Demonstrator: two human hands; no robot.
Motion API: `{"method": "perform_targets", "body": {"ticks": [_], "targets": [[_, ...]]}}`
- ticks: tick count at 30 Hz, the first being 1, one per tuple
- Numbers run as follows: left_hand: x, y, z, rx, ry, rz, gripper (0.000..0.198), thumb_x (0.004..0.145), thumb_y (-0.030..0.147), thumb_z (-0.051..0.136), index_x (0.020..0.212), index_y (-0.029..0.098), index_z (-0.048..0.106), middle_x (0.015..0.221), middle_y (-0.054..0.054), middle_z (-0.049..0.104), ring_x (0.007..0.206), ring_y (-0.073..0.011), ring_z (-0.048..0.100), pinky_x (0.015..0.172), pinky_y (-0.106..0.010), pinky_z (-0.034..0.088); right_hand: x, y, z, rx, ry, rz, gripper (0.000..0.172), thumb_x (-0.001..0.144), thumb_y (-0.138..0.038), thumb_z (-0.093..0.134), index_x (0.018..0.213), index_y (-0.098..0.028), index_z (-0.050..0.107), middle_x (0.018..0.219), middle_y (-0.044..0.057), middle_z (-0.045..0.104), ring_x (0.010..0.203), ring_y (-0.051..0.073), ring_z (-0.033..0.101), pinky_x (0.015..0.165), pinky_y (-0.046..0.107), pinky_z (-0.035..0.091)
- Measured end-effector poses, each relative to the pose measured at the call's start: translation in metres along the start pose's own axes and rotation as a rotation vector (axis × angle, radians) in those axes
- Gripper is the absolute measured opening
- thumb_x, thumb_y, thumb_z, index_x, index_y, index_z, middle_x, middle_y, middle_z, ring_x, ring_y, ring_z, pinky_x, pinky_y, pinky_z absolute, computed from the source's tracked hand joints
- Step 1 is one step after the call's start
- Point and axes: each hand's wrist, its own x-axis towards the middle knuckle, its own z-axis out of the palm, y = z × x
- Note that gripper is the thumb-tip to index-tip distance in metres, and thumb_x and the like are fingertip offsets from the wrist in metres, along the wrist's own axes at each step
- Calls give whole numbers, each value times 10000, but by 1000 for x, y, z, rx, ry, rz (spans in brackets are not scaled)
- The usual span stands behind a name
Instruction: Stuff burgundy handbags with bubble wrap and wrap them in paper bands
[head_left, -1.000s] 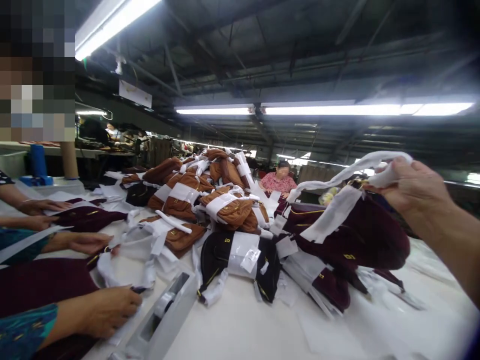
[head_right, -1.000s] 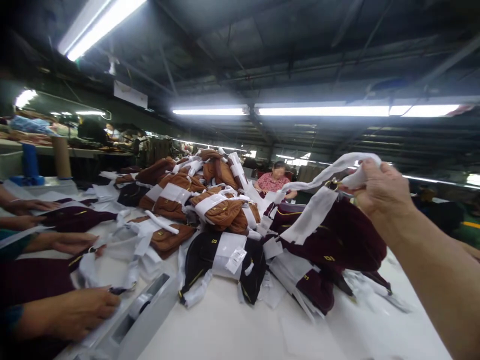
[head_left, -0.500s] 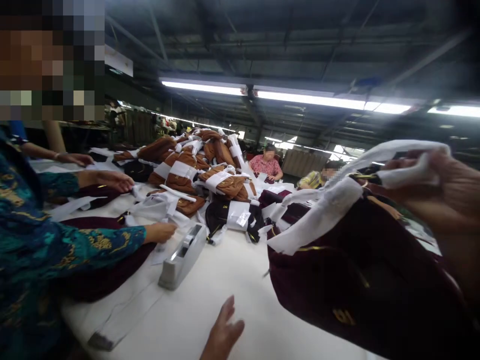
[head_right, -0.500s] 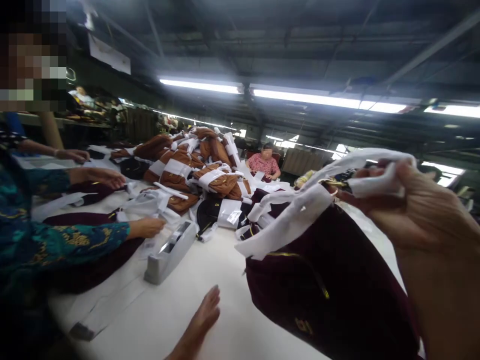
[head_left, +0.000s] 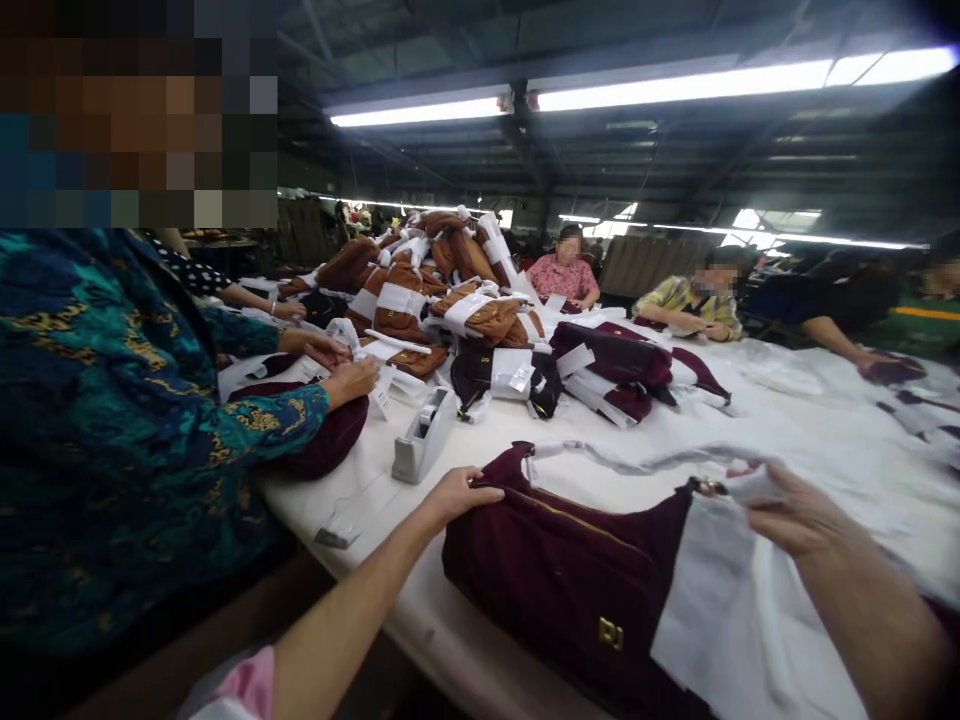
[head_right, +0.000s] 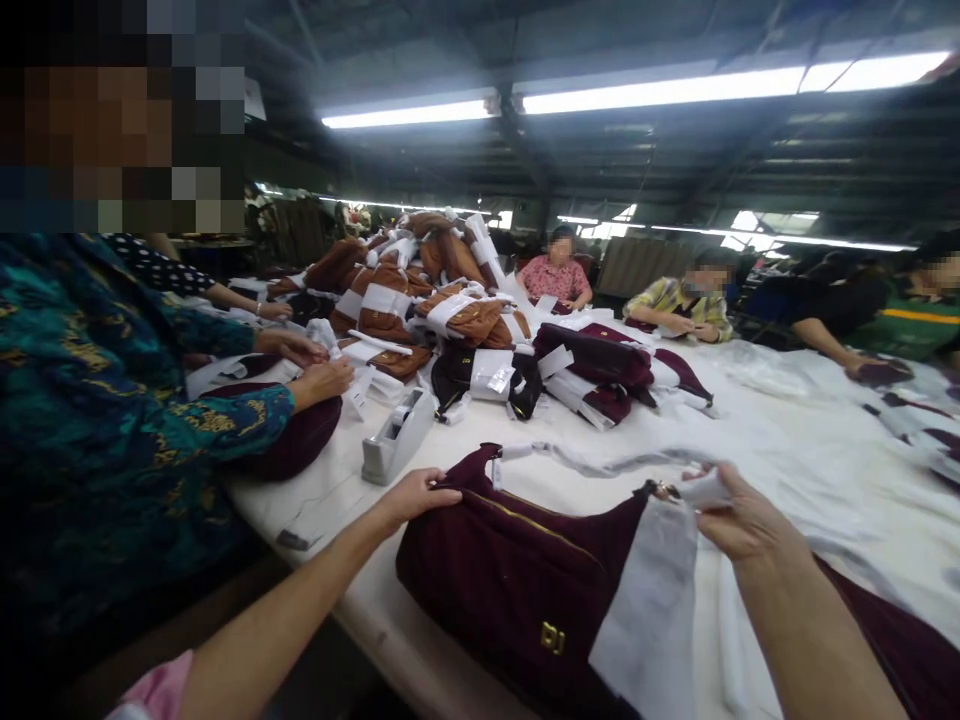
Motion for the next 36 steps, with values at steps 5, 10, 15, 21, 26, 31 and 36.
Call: {"method": "perform_targets", "body": {"ticks": [5,10,15,21,26,31,36], "targets": [[-2,16,-8,448,104,58,349,687,380,633,917,121,591,1011,-156,572,1074,-368,431,918,-487,281,-32,48,30,-171,84,152,248,648,-425,521,719,-188,539,856,163,598,946,382,542,821,579,396],[-16,48,44,759,-164,348,259,781,363,567,1000,226,582,1037,-60,579,1026,-259,472,930,-419,267,-77,30,81,-209,-283,-177,356,765,-436,463,1008,-209,589,931,71,641,879,244,590,839,380,443],[-17,54,57,1081,-266,436,328,712,459,648,875,182,577,861,-40,589,848,-240,511,791,-408,349,-110,27,140,-353,-756,-288,321,820,-372,447,1021,-169,593,945,97,643,863,232,589,789,340,428],[-18,37,55,1060,-340,634,253,776,386,612,688,164,529,690,4,541,668,-151,476,610,-293,340,-130,35,155,-431,-871,-286,242,876,-391,402,805,-199,530,738,41,628,694,200,587,601,271,363],[-43,37,63,952,-276,1086,236,826,177,511,595,137,486,539,5,425,538,-119,350,525,-295,275,-105,44,155,-385,-894,-306,276,879,-411,403,727,-194,478,631,15,577,593,162,531,554,251,310],[-52,26,69,876,-196,1084,170,836,207,523,683,133,537,529,15,394,539,-121,336,536,-293,288,-77,59,160,-274,-974,-311,338,848,-476,434,674,-188,473,569,-22,499,546,127,449,525,234,296],[-49,17,72,896,-151,938,193,811,248,553,654,149,501,580,1,415,589,-134,360,579,-293,321,-77,53,151,-192,-935,-273,286,842,-433,456,705,-190,517,634,-15,530,604,135,481,571,242,355]]}}
